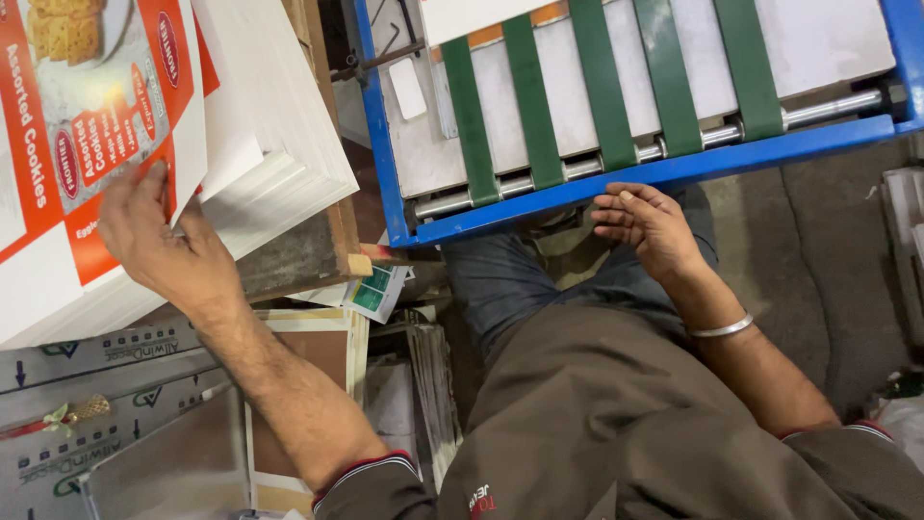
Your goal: The person is sitting on the floor and repeatedly feeding printed sheets into a blue manual laminating or binding machine. They pull the sheets through the rollers and then place them into a stack on their left.
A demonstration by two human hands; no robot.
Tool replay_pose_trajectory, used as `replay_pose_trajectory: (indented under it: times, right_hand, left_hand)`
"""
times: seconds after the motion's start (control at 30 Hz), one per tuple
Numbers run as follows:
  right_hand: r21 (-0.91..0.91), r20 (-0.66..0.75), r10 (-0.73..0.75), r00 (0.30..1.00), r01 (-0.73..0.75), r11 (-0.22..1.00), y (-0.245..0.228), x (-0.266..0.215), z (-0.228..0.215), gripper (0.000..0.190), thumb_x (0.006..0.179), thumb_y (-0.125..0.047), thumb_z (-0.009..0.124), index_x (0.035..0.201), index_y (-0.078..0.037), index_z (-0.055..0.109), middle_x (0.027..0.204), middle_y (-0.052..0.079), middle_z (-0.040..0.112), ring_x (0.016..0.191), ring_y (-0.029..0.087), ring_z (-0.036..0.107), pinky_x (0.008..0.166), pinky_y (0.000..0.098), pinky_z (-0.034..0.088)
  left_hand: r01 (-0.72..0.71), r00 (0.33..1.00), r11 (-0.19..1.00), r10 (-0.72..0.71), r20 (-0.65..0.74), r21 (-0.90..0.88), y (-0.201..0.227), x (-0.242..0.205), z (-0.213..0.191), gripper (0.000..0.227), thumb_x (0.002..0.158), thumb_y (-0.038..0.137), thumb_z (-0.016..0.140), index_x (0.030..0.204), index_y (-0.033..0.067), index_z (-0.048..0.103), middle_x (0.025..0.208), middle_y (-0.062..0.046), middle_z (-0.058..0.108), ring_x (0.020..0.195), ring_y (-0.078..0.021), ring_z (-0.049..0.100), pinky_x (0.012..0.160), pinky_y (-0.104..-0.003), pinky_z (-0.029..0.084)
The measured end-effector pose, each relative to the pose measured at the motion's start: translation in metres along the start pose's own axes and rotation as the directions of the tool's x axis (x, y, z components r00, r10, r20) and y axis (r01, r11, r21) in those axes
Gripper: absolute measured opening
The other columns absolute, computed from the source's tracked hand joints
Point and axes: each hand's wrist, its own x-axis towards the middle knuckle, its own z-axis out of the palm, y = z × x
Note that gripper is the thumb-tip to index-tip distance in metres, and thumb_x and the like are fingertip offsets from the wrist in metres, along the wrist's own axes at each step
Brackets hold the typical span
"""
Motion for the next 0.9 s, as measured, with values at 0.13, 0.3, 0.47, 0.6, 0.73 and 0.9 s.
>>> replay_pose_trajectory:
  times: [0.13,0.3,0.47,0.6,0.73,0.9]
  right_hand:
    - [-0.005,-0.014,-0.005,1.0,0.005,1.0,0.0,0.0,0.003,0.03,0.108,-0.018,0.053,0.13,0.001,0.057,0.117,0.015,0.07,0.104,0.025,0.071,0.088,0.0381,0.062]
    - [-0.017,0.026,-0.015,1.0,0.015,1.0,-0.009,0.013,0.029,0.03,0.108,-0.018,0.053,0.131,0.002,0.058,0.12,0.018,0.069,0.105,0.027,0.07,0.088,0.0386,0.061]
    - [-0.035,0.253,-0.07,0.965,0.081,0.996,-0.037,0.005,0.095,0.037,0.107,-0.019,0.055,0.138,0.003,0.056,0.127,0.017,0.068,0.111,0.028,0.07,0.091,0.0417,0.061]
    - [0.046,0.608,-0.18,0.773,0.192,0.98,-0.058,-0.013,0.153,0.049,0.107,-0.023,0.058,0.148,0.0,0.045,0.143,0.013,0.06,0.127,0.028,0.064,0.102,0.0435,0.06]
    - [0.251,0.553,-0.229,0.801,0.101,0.963,-0.057,-0.018,0.172,0.055,0.112,-0.021,0.061,0.159,0.001,0.043,0.149,0.012,0.055,0.136,0.021,0.056,0.117,0.036,0.05]
    - [0.235,0.093,-0.318,0.943,0.29,0.928,-0.083,0.024,0.105,0.049,0.104,-0.006,0.056,0.152,0.001,0.045,0.15,0.014,0.059,0.14,0.029,0.059,0.12,0.0435,0.052]
  left_hand:
    - [0.022,1.0,0.999,-0.023,0.018,0.026,0.005,0.001,-0.004,0.039,0.094,-0.01,0.068,0.132,-0.0022,0.069,0.14,-0.023,0.067,0.134,-0.0414,0.059,0.115,-0.05,0.043]
    - [0.004,0.987,1.0,-0.008,0.157,0.022,0.007,0.01,-0.022,0.042,0.09,-0.008,0.064,0.132,-0.0022,0.069,0.134,-0.022,0.07,0.129,-0.0384,0.064,0.114,-0.048,0.046]
    - [0.402,0.915,0.912,-0.395,0.082,-0.087,0.025,0.049,-0.041,0.019,0.106,0.011,0.067,0.121,-0.001,0.071,0.112,-0.021,0.073,0.102,-0.0369,0.069,0.095,-0.045,0.054]
    - [-0.067,0.998,0.998,0.067,0.02,0.004,0.106,0.032,-0.01,0.048,0.091,0.003,0.05,0.137,-0.0038,0.061,0.136,-0.021,0.066,0.127,-0.0409,0.062,0.113,-0.051,0.049]
    - [-0.216,0.852,0.973,0.227,0.471,-0.079,0.236,0.006,0.034,0.065,0.091,0.025,0.069,0.148,-0.0026,0.053,0.153,-0.026,0.049,0.147,-0.0411,0.041,0.124,-0.063,0.026]
    - [-0.167,0.8,0.943,0.301,0.52,-0.29,0.236,0.008,-0.026,0.065,0.093,0.046,0.073,0.141,0.0034,0.059,0.151,-0.019,0.053,0.145,-0.037,0.046,0.124,-0.066,0.026]
